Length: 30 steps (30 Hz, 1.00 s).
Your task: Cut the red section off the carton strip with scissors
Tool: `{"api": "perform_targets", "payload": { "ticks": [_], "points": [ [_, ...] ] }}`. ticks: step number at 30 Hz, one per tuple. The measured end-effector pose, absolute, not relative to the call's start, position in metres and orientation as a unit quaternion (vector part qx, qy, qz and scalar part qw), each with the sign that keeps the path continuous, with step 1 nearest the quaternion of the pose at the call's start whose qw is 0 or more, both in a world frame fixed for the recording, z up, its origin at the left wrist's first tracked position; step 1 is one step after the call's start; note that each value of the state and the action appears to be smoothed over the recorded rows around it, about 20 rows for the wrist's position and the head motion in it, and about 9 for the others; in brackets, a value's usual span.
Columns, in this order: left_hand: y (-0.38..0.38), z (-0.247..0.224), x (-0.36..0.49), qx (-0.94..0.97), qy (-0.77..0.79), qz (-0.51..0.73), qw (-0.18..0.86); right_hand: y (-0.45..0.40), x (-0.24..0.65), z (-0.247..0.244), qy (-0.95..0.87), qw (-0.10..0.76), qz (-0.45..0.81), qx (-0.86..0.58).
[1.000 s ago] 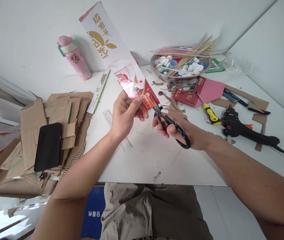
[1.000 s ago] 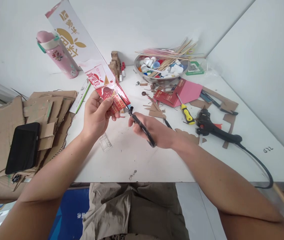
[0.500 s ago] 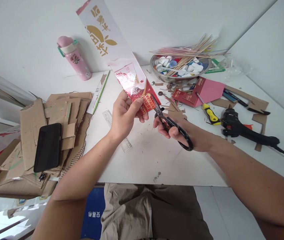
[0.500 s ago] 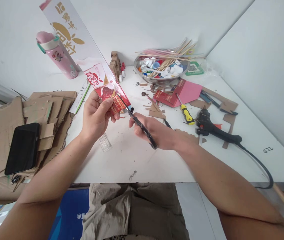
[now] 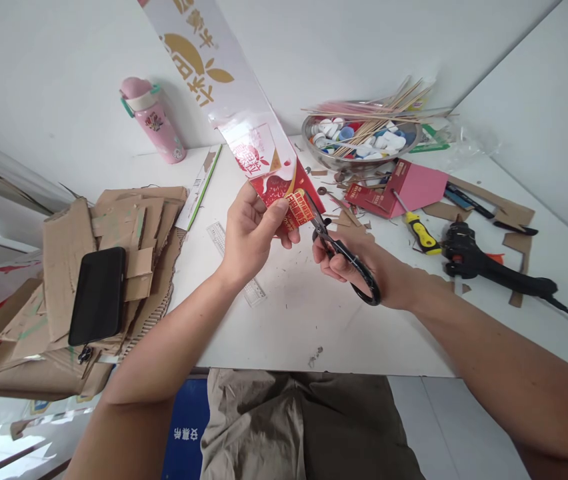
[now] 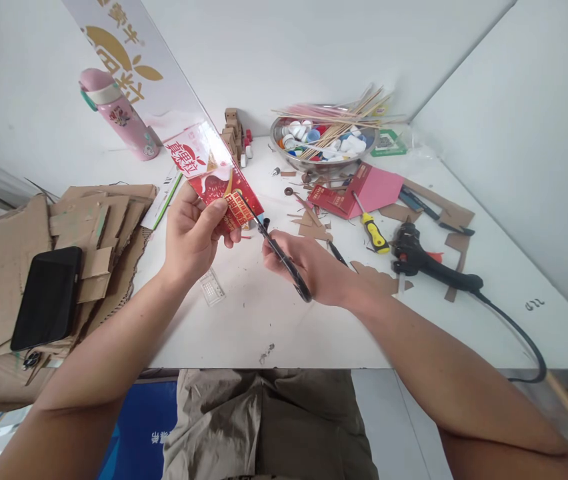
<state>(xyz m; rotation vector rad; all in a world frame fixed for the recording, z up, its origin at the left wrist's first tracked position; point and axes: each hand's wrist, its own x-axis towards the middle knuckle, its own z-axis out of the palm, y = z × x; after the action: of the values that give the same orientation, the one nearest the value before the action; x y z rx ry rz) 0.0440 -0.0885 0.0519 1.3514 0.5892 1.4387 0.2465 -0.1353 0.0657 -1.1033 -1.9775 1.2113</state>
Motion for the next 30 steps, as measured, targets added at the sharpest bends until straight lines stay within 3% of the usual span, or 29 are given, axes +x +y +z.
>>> {"api": "perform_targets", "payload": {
  "ticks": [8,30],
  "points": [
    [-0.091,0.057,0.048,0.565,0.23,0.605,0.511,-0.139,0.246,0.071,-0.761,0.283,0.415,-0.41],
    [-0.092,0.061,0.044,0.57,0.278,0.569,0.523,-0.14,0.242,0.051,-0.709,0.316,0.489,-0.397]
  ]
}}
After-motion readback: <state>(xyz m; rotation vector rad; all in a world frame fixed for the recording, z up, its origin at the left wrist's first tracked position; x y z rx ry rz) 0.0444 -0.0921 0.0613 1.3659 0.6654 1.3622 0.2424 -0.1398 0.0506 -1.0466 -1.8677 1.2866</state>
